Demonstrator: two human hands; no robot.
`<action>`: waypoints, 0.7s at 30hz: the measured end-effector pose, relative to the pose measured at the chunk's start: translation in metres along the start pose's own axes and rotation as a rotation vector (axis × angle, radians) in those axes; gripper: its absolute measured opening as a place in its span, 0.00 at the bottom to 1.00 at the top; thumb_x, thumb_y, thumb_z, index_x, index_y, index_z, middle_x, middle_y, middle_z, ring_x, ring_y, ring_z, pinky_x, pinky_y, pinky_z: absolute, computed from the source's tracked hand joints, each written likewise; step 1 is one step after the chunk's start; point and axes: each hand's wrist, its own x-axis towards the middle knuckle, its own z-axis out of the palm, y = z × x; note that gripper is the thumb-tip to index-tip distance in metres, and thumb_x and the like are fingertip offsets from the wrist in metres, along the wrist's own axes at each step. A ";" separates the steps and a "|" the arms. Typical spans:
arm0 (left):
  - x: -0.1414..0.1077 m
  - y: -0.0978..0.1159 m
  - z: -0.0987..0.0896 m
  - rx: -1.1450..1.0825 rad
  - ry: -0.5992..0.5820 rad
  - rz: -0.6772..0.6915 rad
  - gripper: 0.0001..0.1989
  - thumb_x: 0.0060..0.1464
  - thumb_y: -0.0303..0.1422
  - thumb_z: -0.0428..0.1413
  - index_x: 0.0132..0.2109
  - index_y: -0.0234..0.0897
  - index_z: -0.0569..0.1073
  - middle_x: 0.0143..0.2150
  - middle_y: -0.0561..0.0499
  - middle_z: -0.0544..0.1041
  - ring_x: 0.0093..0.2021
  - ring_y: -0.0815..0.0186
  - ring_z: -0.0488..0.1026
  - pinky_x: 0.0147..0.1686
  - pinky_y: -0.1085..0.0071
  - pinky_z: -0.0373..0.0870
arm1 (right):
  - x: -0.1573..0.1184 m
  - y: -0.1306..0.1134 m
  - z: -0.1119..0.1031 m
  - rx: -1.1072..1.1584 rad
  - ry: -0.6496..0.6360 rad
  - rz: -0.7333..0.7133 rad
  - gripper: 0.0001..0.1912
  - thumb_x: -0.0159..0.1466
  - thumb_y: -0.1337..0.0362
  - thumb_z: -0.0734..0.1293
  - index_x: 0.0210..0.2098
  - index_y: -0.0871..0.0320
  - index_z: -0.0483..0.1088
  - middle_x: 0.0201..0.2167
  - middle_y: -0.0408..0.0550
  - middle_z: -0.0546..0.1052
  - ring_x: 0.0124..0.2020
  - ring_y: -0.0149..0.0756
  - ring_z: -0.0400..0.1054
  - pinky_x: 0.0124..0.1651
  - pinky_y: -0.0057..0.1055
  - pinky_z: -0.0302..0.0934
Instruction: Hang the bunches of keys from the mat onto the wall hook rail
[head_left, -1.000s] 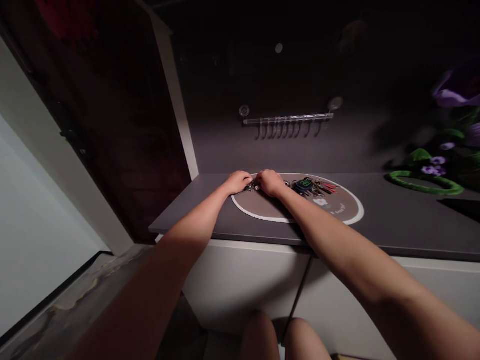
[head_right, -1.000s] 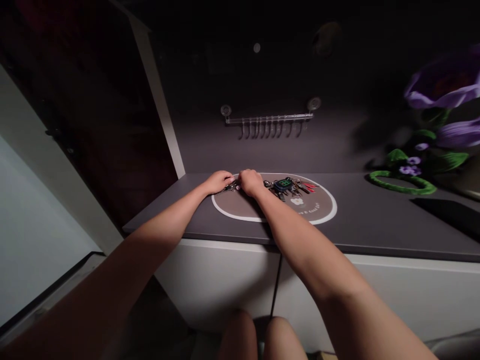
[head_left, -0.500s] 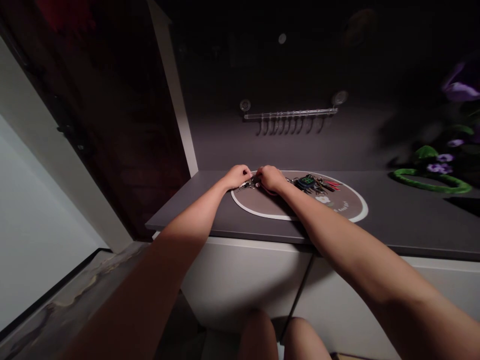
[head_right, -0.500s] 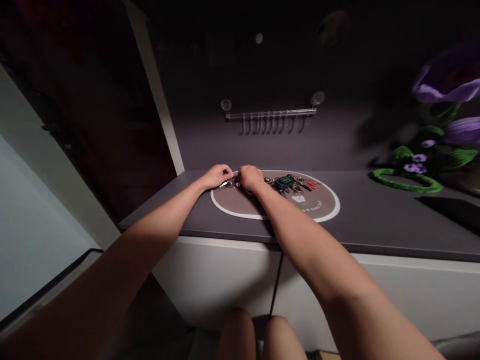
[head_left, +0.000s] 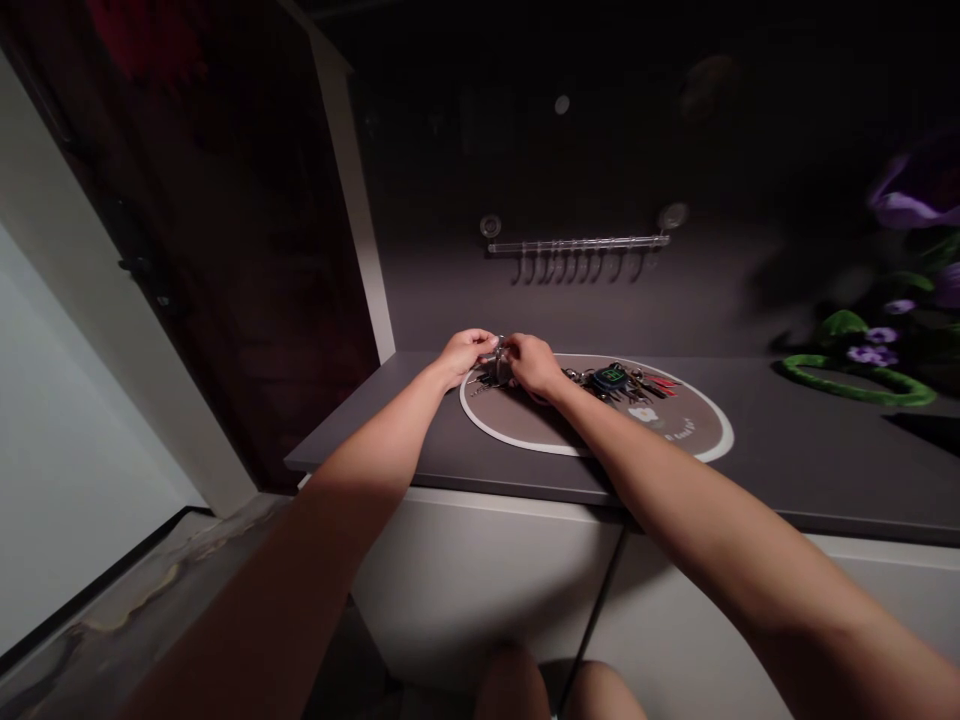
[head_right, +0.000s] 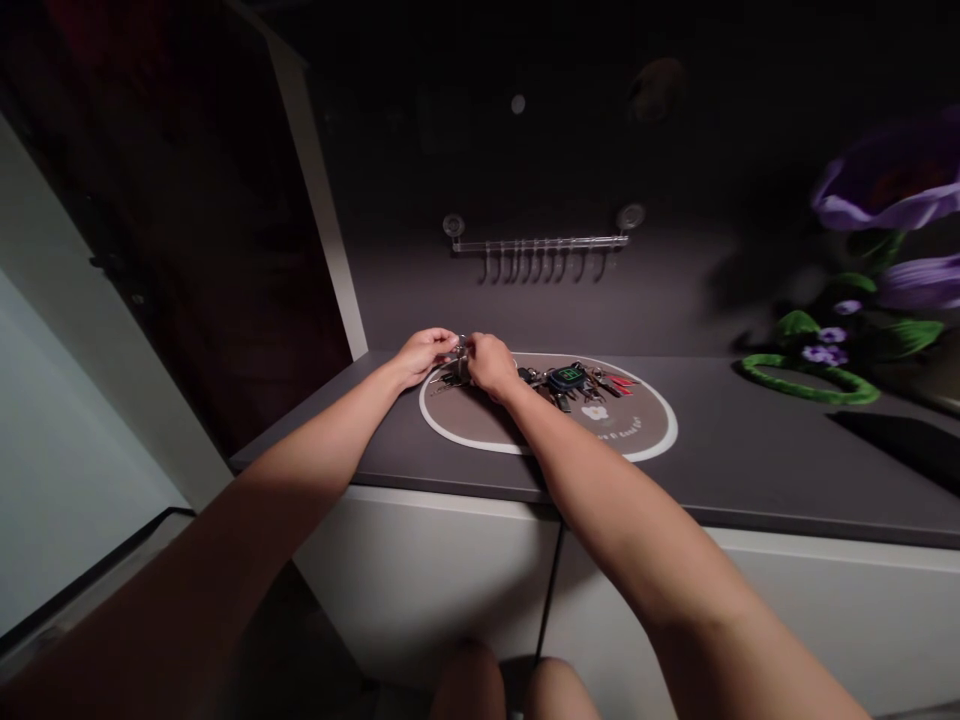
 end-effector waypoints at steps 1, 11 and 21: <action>0.000 0.000 0.000 -0.032 -0.002 -0.012 0.05 0.45 0.27 0.58 0.28 0.31 0.68 0.24 0.55 0.67 0.23 0.77 0.63 0.26 0.78 0.60 | -0.001 -0.002 -0.001 0.042 0.021 0.006 0.13 0.60 0.68 0.58 0.42 0.60 0.69 0.41 0.54 0.74 0.40 0.36 0.67 0.41 0.26 0.56; 0.000 0.001 -0.001 -0.325 -0.006 -0.026 0.05 0.46 0.23 0.57 0.29 0.32 0.66 0.26 0.55 0.68 0.27 0.76 0.67 0.33 0.74 0.64 | -0.001 -0.007 0.003 0.613 0.158 0.128 0.07 0.55 0.67 0.62 0.34 0.60 0.67 0.30 0.44 0.73 0.31 0.28 0.64 0.37 0.25 0.60; -0.001 0.001 0.003 -0.387 -0.025 -0.048 0.06 0.46 0.24 0.57 0.30 0.32 0.66 0.26 0.55 0.69 0.27 0.75 0.67 0.34 0.74 0.65 | 0.001 -0.001 0.009 0.872 0.163 0.077 0.07 0.54 0.61 0.63 0.28 0.60 0.65 0.23 0.41 0.68 0.25 0.26 0.60 0.30 0.24 0.57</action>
